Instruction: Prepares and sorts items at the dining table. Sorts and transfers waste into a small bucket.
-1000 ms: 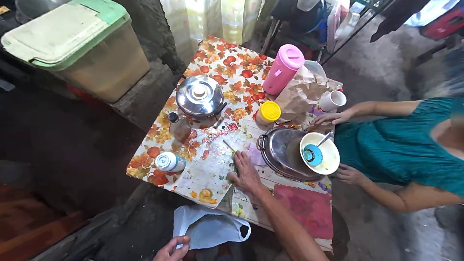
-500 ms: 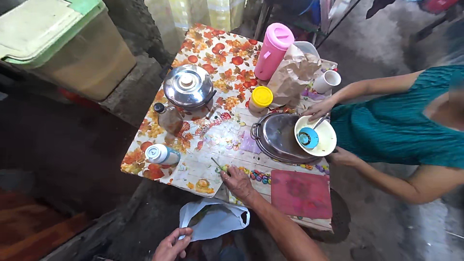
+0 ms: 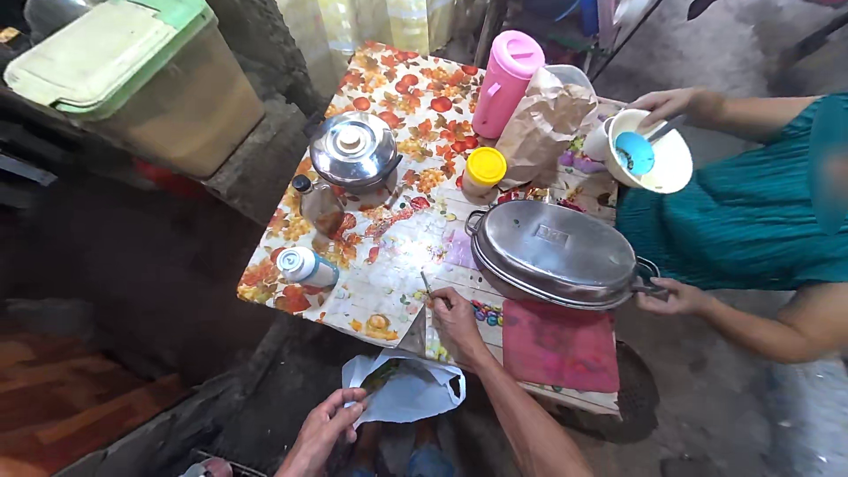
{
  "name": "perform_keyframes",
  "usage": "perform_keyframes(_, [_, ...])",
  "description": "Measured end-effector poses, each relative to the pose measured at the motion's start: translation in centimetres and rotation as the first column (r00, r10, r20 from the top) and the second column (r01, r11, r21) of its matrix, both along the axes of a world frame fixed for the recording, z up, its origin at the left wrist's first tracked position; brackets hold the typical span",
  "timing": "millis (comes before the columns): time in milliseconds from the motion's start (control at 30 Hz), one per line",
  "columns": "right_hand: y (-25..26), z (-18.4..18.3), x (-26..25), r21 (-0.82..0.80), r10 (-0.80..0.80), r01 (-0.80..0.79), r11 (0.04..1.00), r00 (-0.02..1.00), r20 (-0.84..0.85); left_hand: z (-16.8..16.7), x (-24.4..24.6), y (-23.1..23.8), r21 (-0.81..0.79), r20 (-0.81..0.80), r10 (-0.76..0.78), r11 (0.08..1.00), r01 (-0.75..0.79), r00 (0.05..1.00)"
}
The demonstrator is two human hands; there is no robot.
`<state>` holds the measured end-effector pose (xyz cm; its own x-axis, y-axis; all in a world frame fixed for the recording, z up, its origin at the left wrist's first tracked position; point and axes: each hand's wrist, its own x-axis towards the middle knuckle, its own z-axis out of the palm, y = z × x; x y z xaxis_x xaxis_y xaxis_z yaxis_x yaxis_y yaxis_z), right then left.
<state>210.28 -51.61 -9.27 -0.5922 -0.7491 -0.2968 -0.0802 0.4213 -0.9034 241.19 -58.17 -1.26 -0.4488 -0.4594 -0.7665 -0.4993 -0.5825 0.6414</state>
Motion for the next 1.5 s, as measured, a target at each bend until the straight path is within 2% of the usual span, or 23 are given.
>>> perform_keyframes(100, [1.8,1.7,1.2,-0.026,-0.156,0.169,0.985,0.949,0.275,-0.2,0.0,0.0,-0.003,0.003,-0.013,1.0,0.013,1.0])
perform_keyframes(167, [3.3,2.7,2.2,-0.016,-0.19,0.224,0.974,0.858,0.477,-0.5,-0.1,0.0,-0.006,0.006,-0.005,1.0,0.005,1.0])
perform_keyframes(267, [5.9,3.9,3.5,-0.028,-0.125,0.188,0.982,0.748,0.652,-0.8,-0.5,-0.2,-0.005,0.004,0.011,1.0,-0.011,1.0])
perform_keyframes(333, [7.6,4.3,4.0,-0.008,-0.047,0.075,0.997,0.702,0.711,-0.9,-0.8,-0.3,-0.001,-0.003,0.023,1.0,-0.023,1.0])
perform_keyframes(400, [8.5,4.3,4.7,0.06,0.018,-0.09,0.994,0.679,0.734,-1.0,-1.2,-0.3,0.008,-0.007,0.028,1.0,-0.028,1.0])
perform_keyframes(500, [7.4,2.8,7.3,0.226,0.093,-0.338,0.914,0.715,0.693,-0.2,-1.9,0.3,0.021,-0.025,0.01,1.0,-0.009,1.0])
perform_keyframes(667, [2.7,-3.2,14.2,0.236,0.387,-0.508,0.829,0.824,0.413,3.7,-2.8,2.6,0.073,-0.142,-0.057,0.995,0.068,0.988])
perform_keyframes(733, [1.3,-2.5,15.8,0.385,0.47,-0.584,0.714,0.808,0.354,5.4,-2.8,3.2,0.095,-0.212,-0.076,0.991,0.098,0.974])
perform_keyframes(800, [-0.5,0.7,15.6,0.542,0.617,-0.739,0.4,0.654,0.437,6.5,-2.6,3.4,0.092,-0.227,-0.064,0.992,0.086,0.972])
perform_keyframes(833, [-1.1,1.4,15.4,0.556,0.675,-0.778,0.293,0.58,0.457,6.5,-2.5,3.2,0.077,-0.212,-0.055,0.994,0.073,0.976])
perform_keyframes(867, [-1.4,1.6,15.2,0.556,0.727,-0.795,0.243,0.528,0.439,6.3,-2.2,2.8,0.064,-0.195,-0.039,0.997,0.052,0.98])
perform_keyframes(933, [-0.6,0.5,15.1,0.549,0.79,-0.773,0.318,0.536,0.297,5.2,-1.5,2.2,0.065,-0.167,-0.007,0.998,0.018,0.986])
perform_keyframes(1033, [1.2,-1.2,14.6,0.577,0.721,-0.616,0.537,0.69,0.067,4.0,-1.0,2.3,0.108,-0.166,0.011,0.994,0.007,0.986])
perform_keyframes(1100, [2.2,-2.2,14.3,0.568,0.689,-0.559,0.604,0.724,-0.02,3.6,-1.0,2.5,0.125,-0.201,-0.001,0.992,0.027,0.98])
perform_keyframes(1200, [3.2,-2.4,13.5,0.521,0.741,-0.659,0.543,0.667,0.072,3.5,-1.4,2.6,0.113,-0.237,0.007,0.993,0.021,0.971])
perform_keyframes(1267, [3.8,-0.9,12.6,0.458,0.735,-0.694,0.556,0.668,0.121,3.4,-1.7,2.5,0.103,-0.238,0.022,0.995,0.003,0.971])
perform_keyframes(1367, [5.0,2.2,10.4,0.327,0.601,-0.61,0.722,0.787,0.142,3.2,-1.8,2.3,0.103,-0.222,0.025,0.995,-0.002,0.975])
perform_keyframes(1433, [6.0,4.4,8.3,0.197,0.394,-0.427,0.882,0.9,0.188,3.0,-1.7,2.0,0.107,-0.215,0.024,0.994,-0.001,0.976])
perform_keyframes(1500, [6.8,6.2,5.6,0.101,0.142,-0.181,0.978,0.942,0.305,2.8,-1.7,1.9,0.104,-0.197,0.021,0.995,-0.001,0.98])
